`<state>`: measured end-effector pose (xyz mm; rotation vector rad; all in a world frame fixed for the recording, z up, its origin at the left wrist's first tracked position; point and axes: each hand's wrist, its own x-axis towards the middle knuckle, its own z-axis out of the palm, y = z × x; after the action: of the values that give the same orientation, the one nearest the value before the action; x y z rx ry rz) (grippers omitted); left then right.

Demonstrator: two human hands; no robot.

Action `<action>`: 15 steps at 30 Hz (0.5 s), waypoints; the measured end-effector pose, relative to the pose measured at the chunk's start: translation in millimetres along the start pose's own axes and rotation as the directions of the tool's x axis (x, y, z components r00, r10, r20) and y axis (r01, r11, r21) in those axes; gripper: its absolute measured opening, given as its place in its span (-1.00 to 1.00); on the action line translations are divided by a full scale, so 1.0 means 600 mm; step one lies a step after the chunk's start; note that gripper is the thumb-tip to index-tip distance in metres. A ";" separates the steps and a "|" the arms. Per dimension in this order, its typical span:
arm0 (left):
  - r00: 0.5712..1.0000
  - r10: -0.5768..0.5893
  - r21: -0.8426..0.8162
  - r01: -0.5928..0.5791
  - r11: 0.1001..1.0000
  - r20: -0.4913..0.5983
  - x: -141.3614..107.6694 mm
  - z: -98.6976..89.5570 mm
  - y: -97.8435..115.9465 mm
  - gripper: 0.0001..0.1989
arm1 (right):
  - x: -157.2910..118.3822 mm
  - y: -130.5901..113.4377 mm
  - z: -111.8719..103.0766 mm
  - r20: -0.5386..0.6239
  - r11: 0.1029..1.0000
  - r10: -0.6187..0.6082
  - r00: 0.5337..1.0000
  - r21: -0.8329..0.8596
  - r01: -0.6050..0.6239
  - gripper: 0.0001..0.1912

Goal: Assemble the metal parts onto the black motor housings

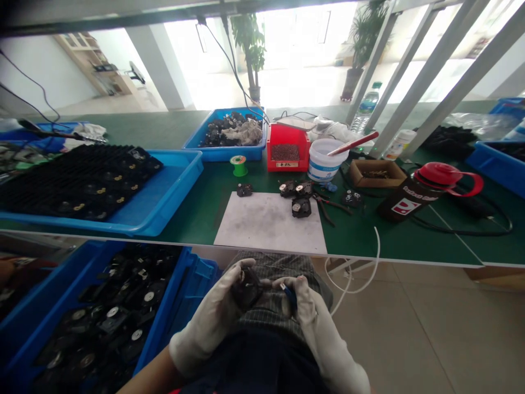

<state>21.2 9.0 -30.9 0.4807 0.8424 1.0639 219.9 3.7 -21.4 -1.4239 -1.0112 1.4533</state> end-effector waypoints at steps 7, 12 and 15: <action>0.992 -0.077 0.154 0.061 0.986 0.098 -0.016 0.000 0.018 -0.53 | 0.005 -0.007 -0.008 -0.102 0.908 -0.295 0.950 -0.341 0.245 -0.70; 0.971 -0.178 0.094 0.164 0.982 0.163 -0.012 -0.011 0.009 -0.46 | -0.007 -0.016 -0.001 0.020 0.717 -0.548 0.836 -0.503 0.482 -0.82; 0.970 -0.206 0.103 0.194 0.976 0.130 -0.017 -0.007 0.006 -0.48 | -0.009 -0.023 0.002 0.109 0.593 -0.619 0.778 -0.586 0.553 -0.87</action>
<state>13.8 1.2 -27.0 0.5278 0.7979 0.7995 219.0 2.8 -6.4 -1.3451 -1.7702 0.5618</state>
